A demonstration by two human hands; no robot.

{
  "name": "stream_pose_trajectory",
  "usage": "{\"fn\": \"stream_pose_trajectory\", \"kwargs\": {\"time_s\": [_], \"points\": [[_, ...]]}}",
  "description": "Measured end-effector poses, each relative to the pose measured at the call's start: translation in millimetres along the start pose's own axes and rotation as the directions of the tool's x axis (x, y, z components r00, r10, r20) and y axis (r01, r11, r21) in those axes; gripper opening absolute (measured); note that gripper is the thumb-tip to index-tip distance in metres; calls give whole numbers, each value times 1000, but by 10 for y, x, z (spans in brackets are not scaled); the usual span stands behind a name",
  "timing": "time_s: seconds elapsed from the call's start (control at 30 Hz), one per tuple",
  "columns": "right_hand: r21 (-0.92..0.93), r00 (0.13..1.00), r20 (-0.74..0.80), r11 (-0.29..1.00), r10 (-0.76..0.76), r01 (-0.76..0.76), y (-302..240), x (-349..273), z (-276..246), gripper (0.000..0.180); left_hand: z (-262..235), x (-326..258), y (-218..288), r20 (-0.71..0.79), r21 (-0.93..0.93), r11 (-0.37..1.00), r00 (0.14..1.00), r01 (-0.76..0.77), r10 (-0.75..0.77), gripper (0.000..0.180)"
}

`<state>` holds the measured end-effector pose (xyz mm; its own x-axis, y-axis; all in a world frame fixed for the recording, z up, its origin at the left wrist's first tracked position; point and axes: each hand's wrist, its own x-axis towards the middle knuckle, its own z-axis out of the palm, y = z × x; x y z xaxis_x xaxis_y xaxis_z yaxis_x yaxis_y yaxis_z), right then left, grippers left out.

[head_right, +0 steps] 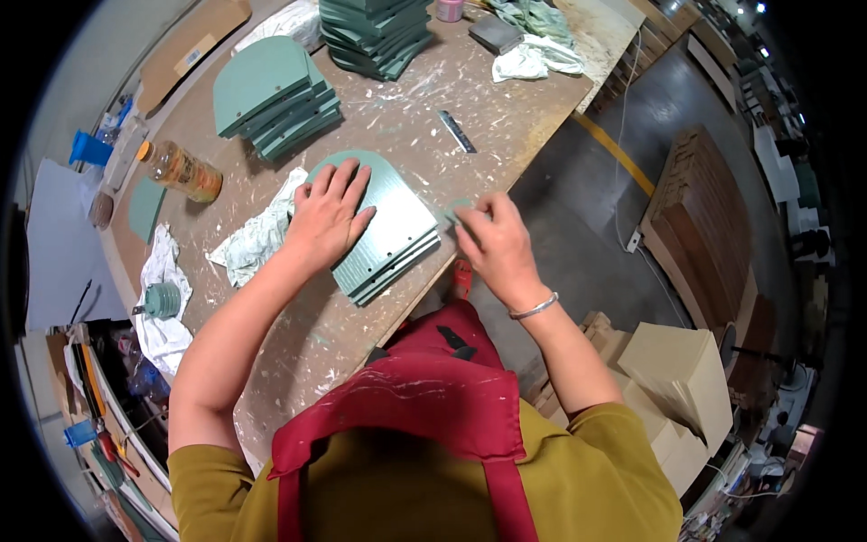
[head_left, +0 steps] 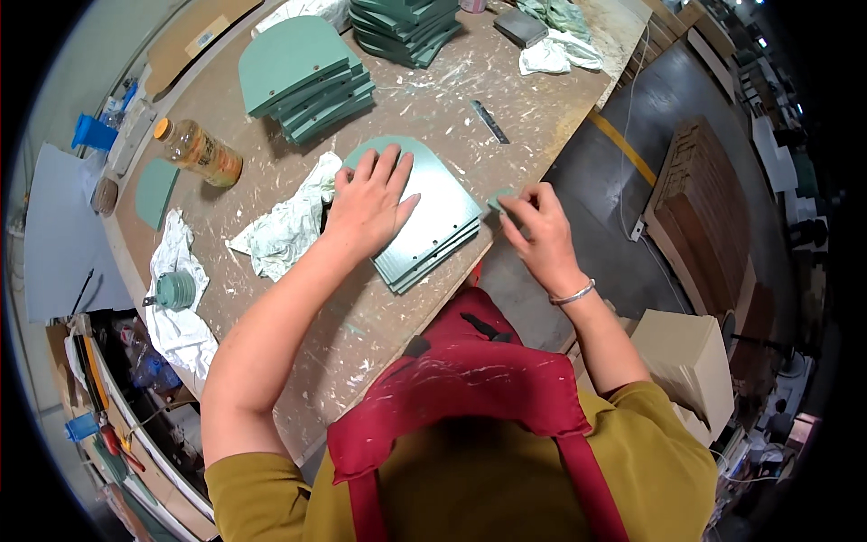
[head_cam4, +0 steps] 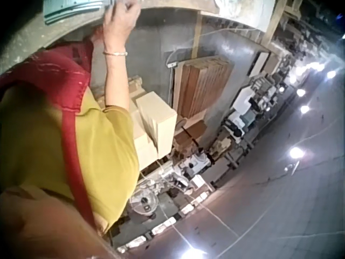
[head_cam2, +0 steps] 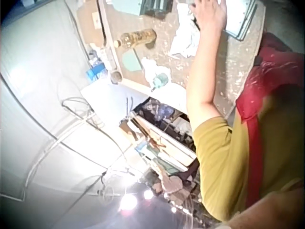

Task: The person wipes green wooden panels with a cloth and a block, handling one panel at a time from a stack on a workbench.

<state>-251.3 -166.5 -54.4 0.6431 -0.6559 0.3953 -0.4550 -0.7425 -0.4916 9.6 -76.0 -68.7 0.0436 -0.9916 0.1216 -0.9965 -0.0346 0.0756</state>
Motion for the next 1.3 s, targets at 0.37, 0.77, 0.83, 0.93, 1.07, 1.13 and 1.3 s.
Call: {"fn": "stream_pose_trajectory", "kwargs": {"time_s": [0.37,0.77,0.83,0.93,1.07,1.13,1.3], "points": [[412,980,105,890,166,-195,-211,-41,-137,27,-64,-441,-870,-200,-74,968,947,240,-250,44],[433,934,339,900,-115,-47,-607,622,72,31,-332,-1073,-631,-68,-204,899,911,387,-408,23],[437,926,341,900,-160,-5,-549,741,144,30,-671,-1196,-197,26,-211,912,934,353,-356,19],[453,881,376,886,-286,94,-555,960,258,28,-853,-1346,325,217,-422,873,962,245,-165,19],[473,749,378,809,-544,349,-728,1160,476,25,-800,-1175,647,273,-475,855,959,207,-80,40],[464,641,342,717,-687,521,-785,1197,614,21,-635,-1142,692,254,-462,852,957,244,-136,51],[439,414,416,578,-810,688,-913,1243,774,15,-602,-1149,695,322,-395,888,941,235,-106,60]]}}
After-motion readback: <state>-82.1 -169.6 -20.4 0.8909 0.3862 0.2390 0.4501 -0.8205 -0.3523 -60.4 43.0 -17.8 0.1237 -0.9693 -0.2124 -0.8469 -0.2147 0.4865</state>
